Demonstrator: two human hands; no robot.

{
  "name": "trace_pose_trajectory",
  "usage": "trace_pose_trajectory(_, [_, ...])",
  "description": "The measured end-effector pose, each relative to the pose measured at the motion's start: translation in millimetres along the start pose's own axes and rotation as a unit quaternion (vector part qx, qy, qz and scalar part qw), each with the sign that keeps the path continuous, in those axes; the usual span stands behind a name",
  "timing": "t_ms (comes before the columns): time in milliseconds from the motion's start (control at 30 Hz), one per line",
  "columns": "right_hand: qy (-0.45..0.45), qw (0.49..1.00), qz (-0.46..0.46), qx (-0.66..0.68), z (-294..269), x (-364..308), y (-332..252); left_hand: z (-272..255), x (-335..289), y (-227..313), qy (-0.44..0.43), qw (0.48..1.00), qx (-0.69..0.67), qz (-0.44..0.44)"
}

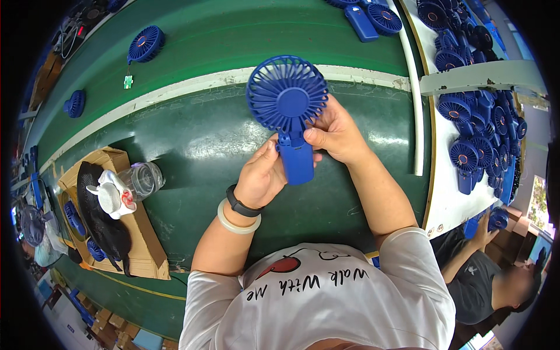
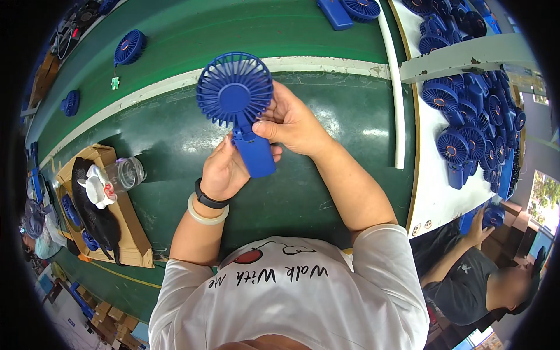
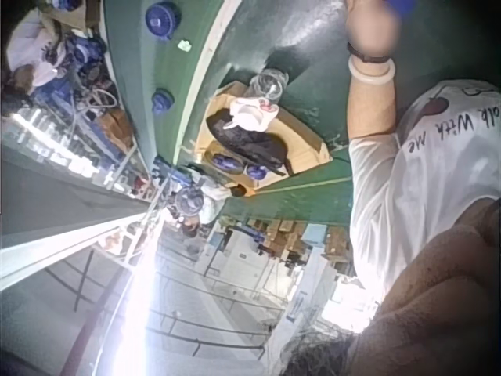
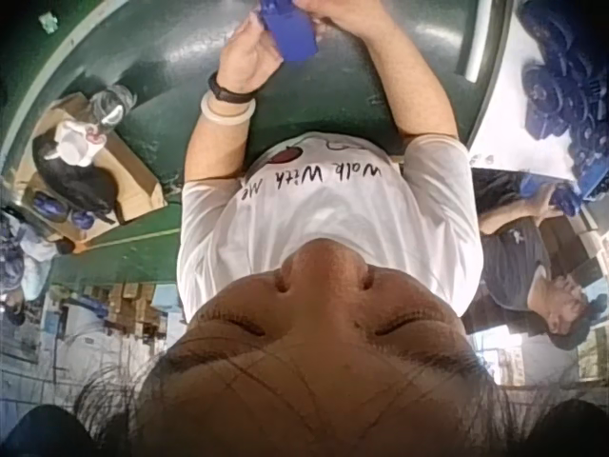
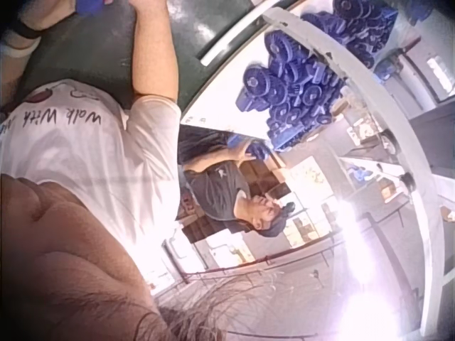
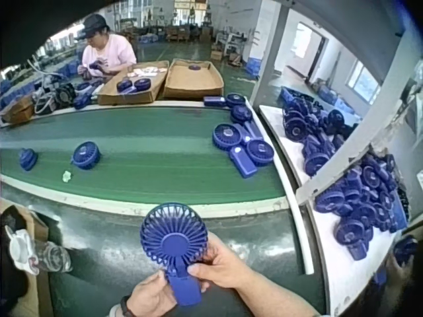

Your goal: The person assembles blue portable fans by attaching fan heads to handles and testing them. They wipe the fan handles with a white cloth and place the assembled units on the table. The person handles multiple fans one at a time, repeatedly picking up, assembling, and testing each unit.

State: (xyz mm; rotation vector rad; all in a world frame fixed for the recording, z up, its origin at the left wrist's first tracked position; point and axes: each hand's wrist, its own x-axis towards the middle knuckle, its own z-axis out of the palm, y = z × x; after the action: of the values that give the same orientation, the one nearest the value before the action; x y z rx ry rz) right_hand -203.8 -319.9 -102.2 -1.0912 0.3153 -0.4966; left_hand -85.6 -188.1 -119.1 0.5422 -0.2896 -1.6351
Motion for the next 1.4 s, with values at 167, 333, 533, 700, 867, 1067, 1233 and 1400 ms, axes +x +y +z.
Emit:
trace_pose_trajectory(167, [0.014,0.998,-0.011,-0.055,-6.2,2.7,11.0,-12.6,0.3,-3.9,-0.070,0.994,-0.081,0.035])
trace_pose_trajectory(333, [0.039,0.995,0.003,-0.096,-16.7,5.7,7.4,-10.6,1.5,4.9,-0.078,0.990,-0.066,0.095])
trace_pose_trajectory(533, [0.053,0.995,0.013,-0.088,-15.5,5.9,4.8,-7.4,2.9,6.9,-0.084,0.990,-0.044,0.107])
trace_pose_trajectory(700, [0.052,0.995,0.014,-0.078,-16.5,6.4,6.1,-4.6,2.3,7.3,-0.057,0.991,-0.059,0.103])
trace_pose_trajectory(867, [0.052,0.997,0.020,-0.058,-17.9,5.5,6.5,-13.8,1.1,8.5,0.002,0.995,-0.079,0.056])
trace_pose_trajectory(1067, [0.049,0.997,0.026,-0.058,-19.1,6.2,7.4,-11.8,2.0,8.3,0.066,0.988,-0.123,0.068])
trace_pose_trajectory(1233, [0.048,0.997,0.026,-0.050,-19.9,6.6,8.7,-12.0,1.3,7.9,0.089,0.990,-0.090,0.068])
trace_pose_trajectory(1400, [0.046,0.997,0.024,-0.051,-19.9,6.8,8.8,-11.6,1.1,7.4,0.078,0.991,-0.073,0.083])
